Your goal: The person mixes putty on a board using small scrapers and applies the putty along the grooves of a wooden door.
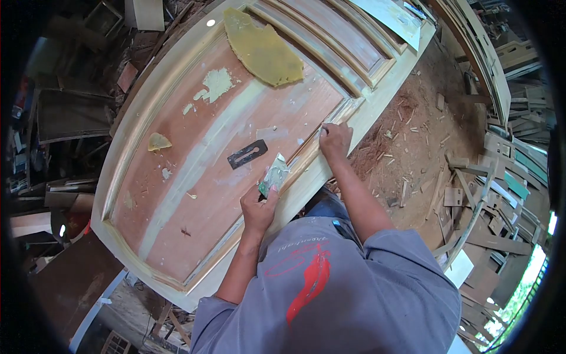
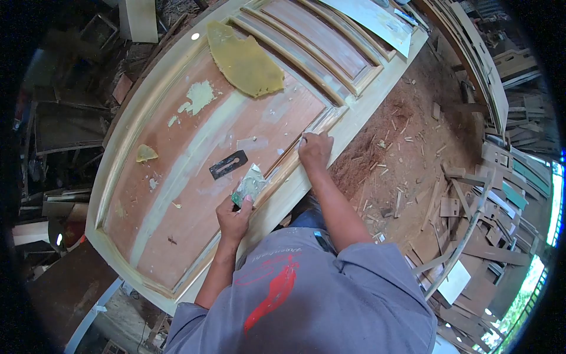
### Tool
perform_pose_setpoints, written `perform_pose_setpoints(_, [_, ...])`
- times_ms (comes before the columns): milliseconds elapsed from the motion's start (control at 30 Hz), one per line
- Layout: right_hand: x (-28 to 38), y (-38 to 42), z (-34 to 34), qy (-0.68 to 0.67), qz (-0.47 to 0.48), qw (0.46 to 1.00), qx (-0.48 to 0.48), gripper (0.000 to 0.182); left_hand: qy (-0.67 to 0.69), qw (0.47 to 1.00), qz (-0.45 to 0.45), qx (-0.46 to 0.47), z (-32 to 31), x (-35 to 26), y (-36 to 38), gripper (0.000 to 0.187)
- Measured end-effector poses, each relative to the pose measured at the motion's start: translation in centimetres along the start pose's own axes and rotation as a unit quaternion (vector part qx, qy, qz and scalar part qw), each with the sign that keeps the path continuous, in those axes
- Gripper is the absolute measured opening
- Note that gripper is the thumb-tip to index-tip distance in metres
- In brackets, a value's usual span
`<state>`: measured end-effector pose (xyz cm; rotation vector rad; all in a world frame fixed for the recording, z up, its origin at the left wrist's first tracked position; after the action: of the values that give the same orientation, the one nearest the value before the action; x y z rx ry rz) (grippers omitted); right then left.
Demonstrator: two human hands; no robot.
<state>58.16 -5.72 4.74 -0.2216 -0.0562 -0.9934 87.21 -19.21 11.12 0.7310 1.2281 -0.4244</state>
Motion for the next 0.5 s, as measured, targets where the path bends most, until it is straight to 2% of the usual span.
perform_pose_setpoints(33, [0.9, 0.8, 0.1, 0.008, 0.005, 1.0, 0.0, 0.012, 0.001, 1.0, 0.003, -0.001, 0.0, -0.2, 0.0, 0.046])
perform_pose_setpoints(133, [3.3, 3.1, 0.2, -0.002, 0.017, 0.997, 0.078, 0.017, 0.004, 1.0, 0.015, 0.004, -0.3, -0.6, -0.1, 0.047])
perform_pose_setpoints(233, [5.0, 5.5, 1.0, -0.049, 0.052, 0.993, 0.091, 0.008, -0.004, 1.0, 0.017, 0.011, -0.5, -0.9, -0.3, 0.048])
perform_pose_setpoints(333, [3.6, 5.6, 1.8, -0.132, -0.002, 0.983, 0.126, 0.01, -0.009, 1.0, -0.007, -0.001, -0.5, -1.2, -0.4, 0.049])
perform_pose_setpoints(367, [1.5, 4.8, 0.4, -0.119, -0.025, 0.981, 0.15, 0.015, -0.001, 1.0, -0.005, -0.003, -0.5, -0.4, -0.4, 0.049])
perform_pose_setpoints(433, [-2.9, 1.1, 1.3, -0.09, -0.116, 0.983, 0.112, 0.02, 0.003, 1.0, 0.0, -0.006, -0.3, 0.3, -0.3, 0.049])
perform_pose_setpoints(500, [-6.9, -3.1, 1.3, -0.077, -0.111, 0.99, 0.031, 0.023, -0.003, 1.0, 0.003, -0.006, -0.2, 0.5, -0.3, 0.049])
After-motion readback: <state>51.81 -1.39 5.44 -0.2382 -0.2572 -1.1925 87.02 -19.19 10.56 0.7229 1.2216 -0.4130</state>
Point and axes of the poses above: each hand's wrist, its own y-axis away from the middle knuckle, its own z-axis out of the back of the hand, x = y × z, the point moved 8 cm from there along -y, towards the middle knuckle, and after that the axes turned 6 degrees about y, right-handed, at the moved point
